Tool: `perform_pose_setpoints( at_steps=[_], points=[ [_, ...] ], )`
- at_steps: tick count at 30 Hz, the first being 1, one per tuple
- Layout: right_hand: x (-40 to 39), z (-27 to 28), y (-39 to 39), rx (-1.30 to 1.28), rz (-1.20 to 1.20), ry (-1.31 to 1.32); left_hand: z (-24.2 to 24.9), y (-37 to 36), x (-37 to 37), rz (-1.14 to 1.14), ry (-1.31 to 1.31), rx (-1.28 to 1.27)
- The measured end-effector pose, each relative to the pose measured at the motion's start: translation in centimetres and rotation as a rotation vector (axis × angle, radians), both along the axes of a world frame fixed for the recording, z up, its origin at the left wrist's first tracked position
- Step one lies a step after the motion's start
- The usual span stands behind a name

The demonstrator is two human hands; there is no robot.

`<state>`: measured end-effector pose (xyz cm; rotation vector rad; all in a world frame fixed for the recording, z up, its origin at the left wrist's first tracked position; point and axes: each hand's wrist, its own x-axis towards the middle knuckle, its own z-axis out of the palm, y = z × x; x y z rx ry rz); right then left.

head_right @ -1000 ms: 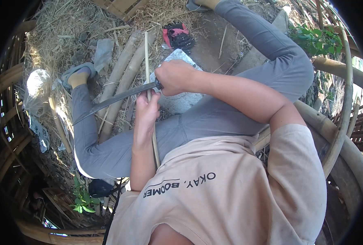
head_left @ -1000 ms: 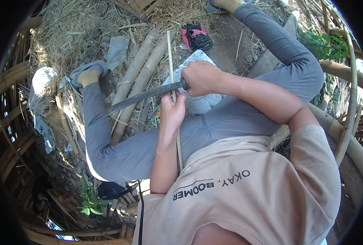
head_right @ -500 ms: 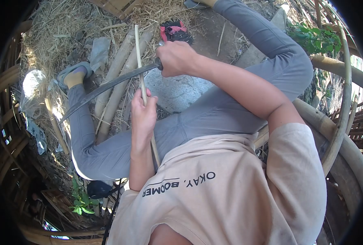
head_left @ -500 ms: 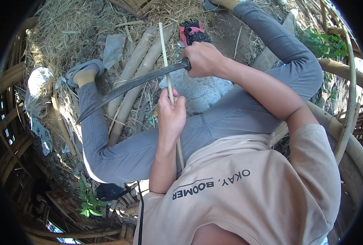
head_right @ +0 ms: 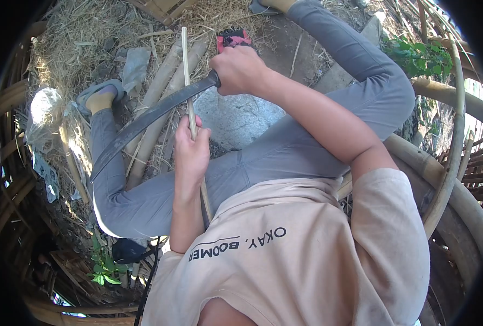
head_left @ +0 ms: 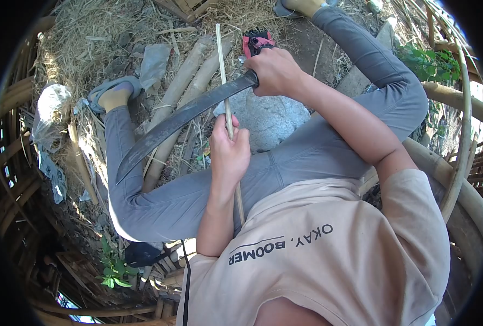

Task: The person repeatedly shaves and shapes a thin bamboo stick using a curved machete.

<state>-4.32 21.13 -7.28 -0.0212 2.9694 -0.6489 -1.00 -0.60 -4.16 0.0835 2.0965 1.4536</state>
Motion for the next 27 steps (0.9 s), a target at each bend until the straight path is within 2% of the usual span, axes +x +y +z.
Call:
perform_pose_setpoints(
  at_steps=[3, 4, 6, 9, 12, 16, 17, 20, 27],
  points=[
    [-0.7, -1.3, 2.7, 0.022, -0.117, 0.072, 1.7, -0.5, -0.2, 0.097, -0.163, 0.021],
    [-1.0, -1.2, 3.9, 0.017, -0.223, 0.014, 1.3, -0.6, -0.1, 0.073, -0.108, 0.015],
    [-0.4, -1.6, 6.1, 0.064, -0.237, 0.094, 0.2, -0.5, -0.2, 0.027, 0.003, 0.007],
    [0.0, -1.5, 6.0, 0.005, -0.24, 0.074, 1.0, 0.0, -0.2, 0.035, 0.031, 0.048],
    [-0.3, -0.6, 3.7, -0.107, -0.226, -0.01, 1.4, -0.3, -0.9, 0.081, -0.086, 0.049],
    [-0.3, 0.1, 0.4, -0.094, -0.051, -0.079, -0.3, -0.3, -0.7, 0.049, -0.077, 0.014],
    [0.2, -0.3, -0.4, -0.089, -0.013, 0.03, -0.7, -0.2, -0.6, 0.048, -0.084, 0.014],
    [0.7, -0.2, -2.2, -0.095, 0.104, -0.064, -1.8, -0.2, -0.5, 0.062, -0.108, 0.02],
    [0.9, -0.1, -1.4, 0.004, 0.073, -0.071, -1.7, 0.3, 0.1, 0.045, -0.149, 0.004]
  ],
)
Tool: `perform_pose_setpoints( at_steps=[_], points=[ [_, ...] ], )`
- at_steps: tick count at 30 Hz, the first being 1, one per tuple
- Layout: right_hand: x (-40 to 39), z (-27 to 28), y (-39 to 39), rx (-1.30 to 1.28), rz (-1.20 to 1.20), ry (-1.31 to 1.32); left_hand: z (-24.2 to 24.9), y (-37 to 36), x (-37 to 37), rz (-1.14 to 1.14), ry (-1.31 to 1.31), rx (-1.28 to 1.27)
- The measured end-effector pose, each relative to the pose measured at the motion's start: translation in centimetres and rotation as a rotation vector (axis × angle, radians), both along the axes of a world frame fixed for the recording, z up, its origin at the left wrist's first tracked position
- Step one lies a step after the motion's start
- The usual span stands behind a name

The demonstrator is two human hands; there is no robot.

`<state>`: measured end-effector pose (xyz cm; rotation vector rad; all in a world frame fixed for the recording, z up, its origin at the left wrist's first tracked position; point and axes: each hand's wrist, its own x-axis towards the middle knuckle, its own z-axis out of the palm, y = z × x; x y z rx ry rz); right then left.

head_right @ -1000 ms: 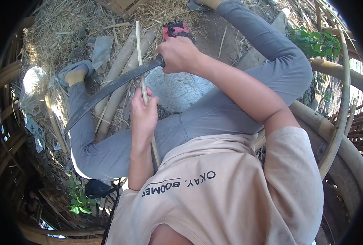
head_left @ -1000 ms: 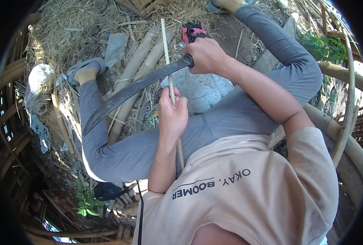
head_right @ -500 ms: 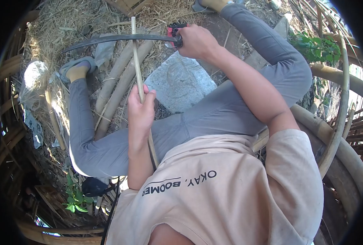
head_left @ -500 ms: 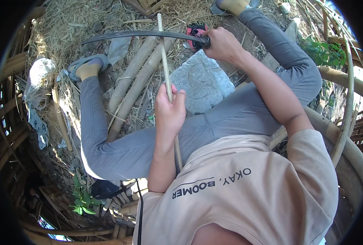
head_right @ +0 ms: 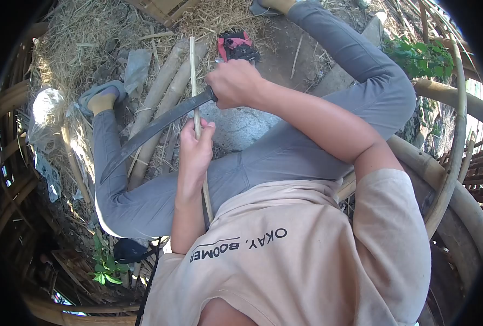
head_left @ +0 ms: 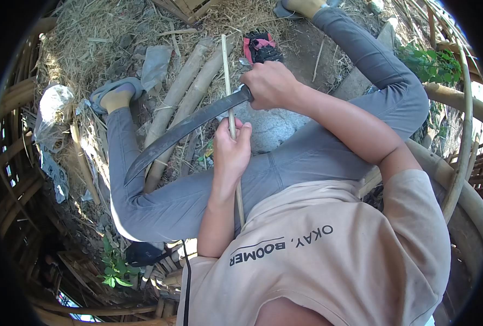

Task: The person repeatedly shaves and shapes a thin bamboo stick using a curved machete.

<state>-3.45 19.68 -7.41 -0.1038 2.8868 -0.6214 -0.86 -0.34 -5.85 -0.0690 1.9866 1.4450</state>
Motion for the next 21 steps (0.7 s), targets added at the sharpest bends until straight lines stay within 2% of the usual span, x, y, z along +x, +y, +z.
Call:
perform_pose_setpoints(
  at_steps=[5, 8, 15, 17, 21],
  points=[
    [-0.7, -2.4, 3.7, 0.007, -0.17, 0.197, 2.3, 0.2, 0.7, -0.056, 0.082, -0.018],
    [-0.7, -0.7, 5.5, 0.015, -0.238, 0.06, 2.8, 0.1, 0.8, -0.087, 0.124, -0.012],
    [-2.1, -0.5, 6.9, 0.101, -0.338, 0.117, 3.2, -0.3, 0.6, -0.039, 0.112, 0.012],
    [-2.4, -0.9, 9.0, 0.142, -0.438, 0.103, 3.5, -0.4, 0.6, -0.017, 0.07, 0.081],
    [-1.5, -1.4, 10.5, 0.035, -0.496, 0.217, 4.6, 0.2, -0.1, -0.003, -0.021, 0.23]
  ],
)
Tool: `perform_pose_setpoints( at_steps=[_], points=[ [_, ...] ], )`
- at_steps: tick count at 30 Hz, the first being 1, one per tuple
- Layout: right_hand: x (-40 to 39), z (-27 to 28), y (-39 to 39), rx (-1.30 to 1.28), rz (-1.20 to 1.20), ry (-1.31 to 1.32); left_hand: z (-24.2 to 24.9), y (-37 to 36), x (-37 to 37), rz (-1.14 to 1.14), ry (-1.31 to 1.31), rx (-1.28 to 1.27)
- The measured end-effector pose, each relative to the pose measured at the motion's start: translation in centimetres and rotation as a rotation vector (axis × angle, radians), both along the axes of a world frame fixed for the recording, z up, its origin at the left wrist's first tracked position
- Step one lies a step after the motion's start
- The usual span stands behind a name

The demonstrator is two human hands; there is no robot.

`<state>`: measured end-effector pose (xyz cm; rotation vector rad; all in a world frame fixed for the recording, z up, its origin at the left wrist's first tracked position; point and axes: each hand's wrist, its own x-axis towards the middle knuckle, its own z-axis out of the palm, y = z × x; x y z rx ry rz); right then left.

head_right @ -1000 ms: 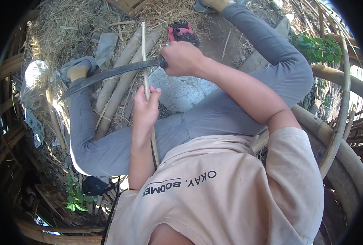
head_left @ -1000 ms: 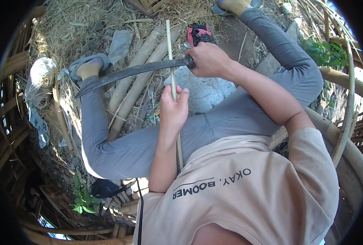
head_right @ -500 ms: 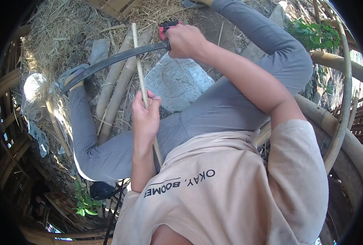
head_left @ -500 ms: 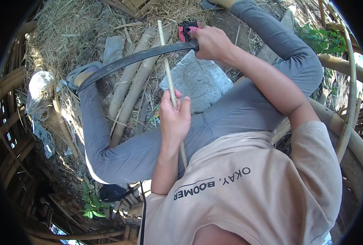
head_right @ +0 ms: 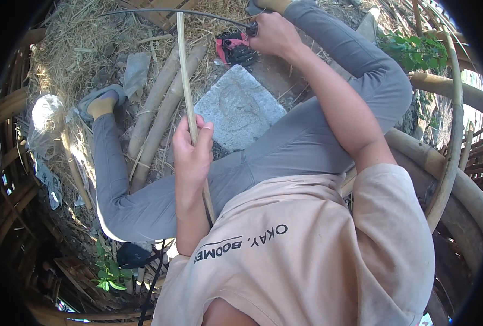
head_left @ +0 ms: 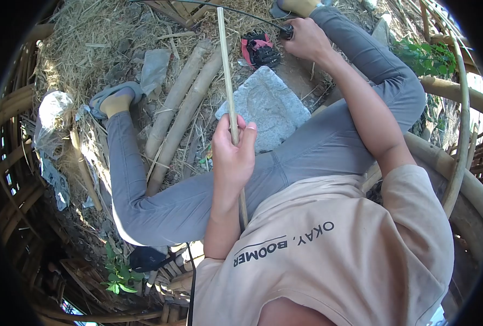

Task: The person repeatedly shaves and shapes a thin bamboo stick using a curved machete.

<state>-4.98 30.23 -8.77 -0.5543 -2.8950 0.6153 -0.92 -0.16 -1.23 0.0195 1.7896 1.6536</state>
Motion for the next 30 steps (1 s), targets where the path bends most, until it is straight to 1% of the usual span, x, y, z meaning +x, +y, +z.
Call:
perform_pose_setpoints(
  at_steps=[3, 6, 9, 12, 15, 18, 19, 21, 22, 25, 28, 30],
  points=[
    [-0.2, 0.4, -0.8, -0.255, -0.016, 0.015, 0.5, -0.4, -0.3, -0.035, -0.132, 0.165],
    [-0.7, 1.4, -1.8, -0.361, -0.011, -0.015, -0.3, -1.0, -0.4, -0.006, -0.332, 0.283],
    [-0.7, 1.5, -2.5, -0.451, -0.048, 0.003, 0.0, -1.1, -1.2, 0.027, -0.462, 0.383],
    [-0.1, 1.1, -2.5, -0.404, -0.04, 0.02, -0.3, -1.4, -1.7, 0.027, -0.496, 0.42],
    [0.4, 1.6, -3.1, -0.403, 0.024, 0.03, -0.2, -1.8, -2.2, 0.075, -0.559, 0.545],
    [0.4, 1.7, -3.7, -0.423, 0.138, 0.044, -1.1, -2.5, -2.9, 0.074, -0.644, 0.677],
    [0.4, 2.0, -4.2, -0.442, 0.153, 0.073, -1.3, -2.7, -3.3, 0.028, -0.678, 0.758],
    [0.8, 2.7, -5.3, -0.478, 0.185, 0.129, -0.6, -2.3, -3.1, 0.082, -0.594, 0.597],
    [0.9, 3.0, -5.7, -0.482, 0.207, 0.108, -0.1, -2.0, -3.0, 0.109, -0.554, 0.517],
    [1.5, 3.2, -6.3, -0.457, 0.285, 0.065, 0.4, -1.2, -3.0, 0.148, -0.529, 0.427],
    [2.0, 3.7, -6.8, -0.339, 0.344, 0.082, -0.6, -2.4, -3.8, 0.039, -0.649, 0.577],
    [2.1, 3.5, -6.9, -0.351, 0.342, 0.069, -1.4, -2.8, -4.1, 0.019, -0.719, 0.694]
  ],
)
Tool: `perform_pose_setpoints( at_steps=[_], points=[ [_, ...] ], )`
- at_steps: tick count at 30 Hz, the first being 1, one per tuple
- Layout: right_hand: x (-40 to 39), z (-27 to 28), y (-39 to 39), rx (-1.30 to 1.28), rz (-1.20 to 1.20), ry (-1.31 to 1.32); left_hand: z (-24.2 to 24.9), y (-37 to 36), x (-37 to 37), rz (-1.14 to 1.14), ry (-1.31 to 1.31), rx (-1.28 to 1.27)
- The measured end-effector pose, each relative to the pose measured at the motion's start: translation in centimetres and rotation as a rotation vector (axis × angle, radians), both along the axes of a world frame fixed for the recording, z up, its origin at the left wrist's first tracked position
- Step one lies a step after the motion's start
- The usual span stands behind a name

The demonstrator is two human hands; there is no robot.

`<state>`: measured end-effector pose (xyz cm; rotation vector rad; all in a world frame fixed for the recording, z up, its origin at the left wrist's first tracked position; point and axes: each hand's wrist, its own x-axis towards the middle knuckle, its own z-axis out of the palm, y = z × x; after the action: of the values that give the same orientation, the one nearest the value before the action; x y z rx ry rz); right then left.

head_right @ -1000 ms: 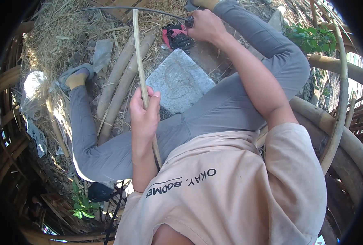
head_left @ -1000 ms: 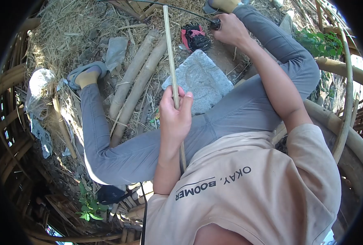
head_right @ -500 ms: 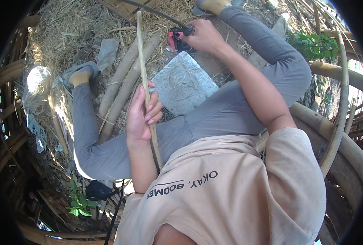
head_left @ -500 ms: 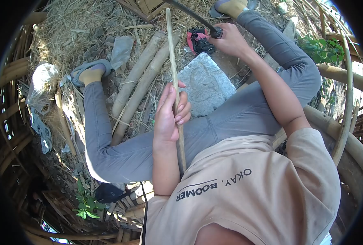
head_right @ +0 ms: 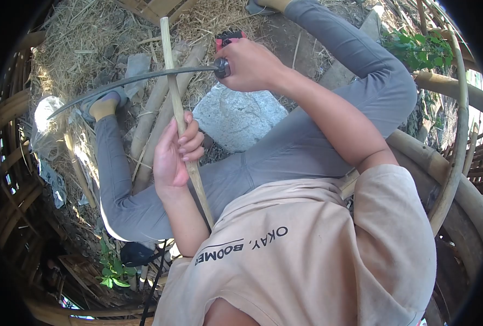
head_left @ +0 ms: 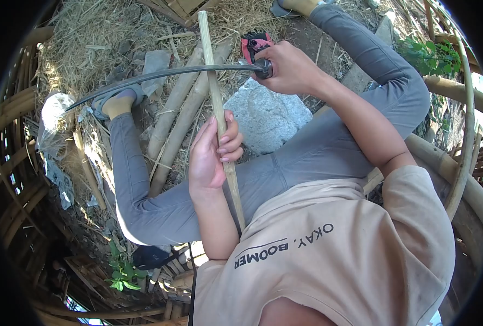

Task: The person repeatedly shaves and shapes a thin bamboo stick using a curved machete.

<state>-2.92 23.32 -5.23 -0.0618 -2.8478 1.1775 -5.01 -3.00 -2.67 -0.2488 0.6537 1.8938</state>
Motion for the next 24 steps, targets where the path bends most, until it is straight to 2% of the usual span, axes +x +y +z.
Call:
perform_pose_setpoints(
  at_steps=[1, 4, 7, 10, 13, 16, 20, 21, 24],
  points=[
    [-0.1, 0.0, 0.0, -0.004, 0.003, -0.004, -0.1, 0.0, -0.1, 0.002, -0.03, 0.061],
    [-0.2, 0.4, 0.0, 0.013, 0.021, -0.066, 1.4, 0.8, 0.1, -0.031, 0.166, -0.194],
    [-0.1, 0.3, 0.1, 0.046, 0.006, -0.069, 1.6, 0.8, -0.1, -0.061, 0.269, -0.239],
    [0.0, 0.4, 0.1, 0.037, -0.014, -0.045, 2.0, 1.9, 0.2, 0.006, 0.388, -0.458],
    [-0.2, 0.5, 0.2, 0.009, -0.001, -0.048, 1.9, 1.9, -0.7, 0.06, 0.456, -0.468],
    [-0.3, 0.5, 0.3, 0.014, 0.016, 0.008, 0.6, 2.0, -1.6, 0.036, 0.832, -0.766],
    [-0.3, 1.5, 0.1, -0.059, -0.029, -0.15, 0.1, 2.1, -3.1, 0.022, 0.602, -0.485],
    [-0.3, 1.4, 0.1, -0.045, -0.03, -0.106, 0.8, 3.0, -2.8, 0.084, 0.47, -0.456],
    [-0.4, 0.8, 0.4, -0.017, 0.009, -0.047, -0.3, 2.4, -3.2, -0.082, 0.056, -0.056]
  ],
)
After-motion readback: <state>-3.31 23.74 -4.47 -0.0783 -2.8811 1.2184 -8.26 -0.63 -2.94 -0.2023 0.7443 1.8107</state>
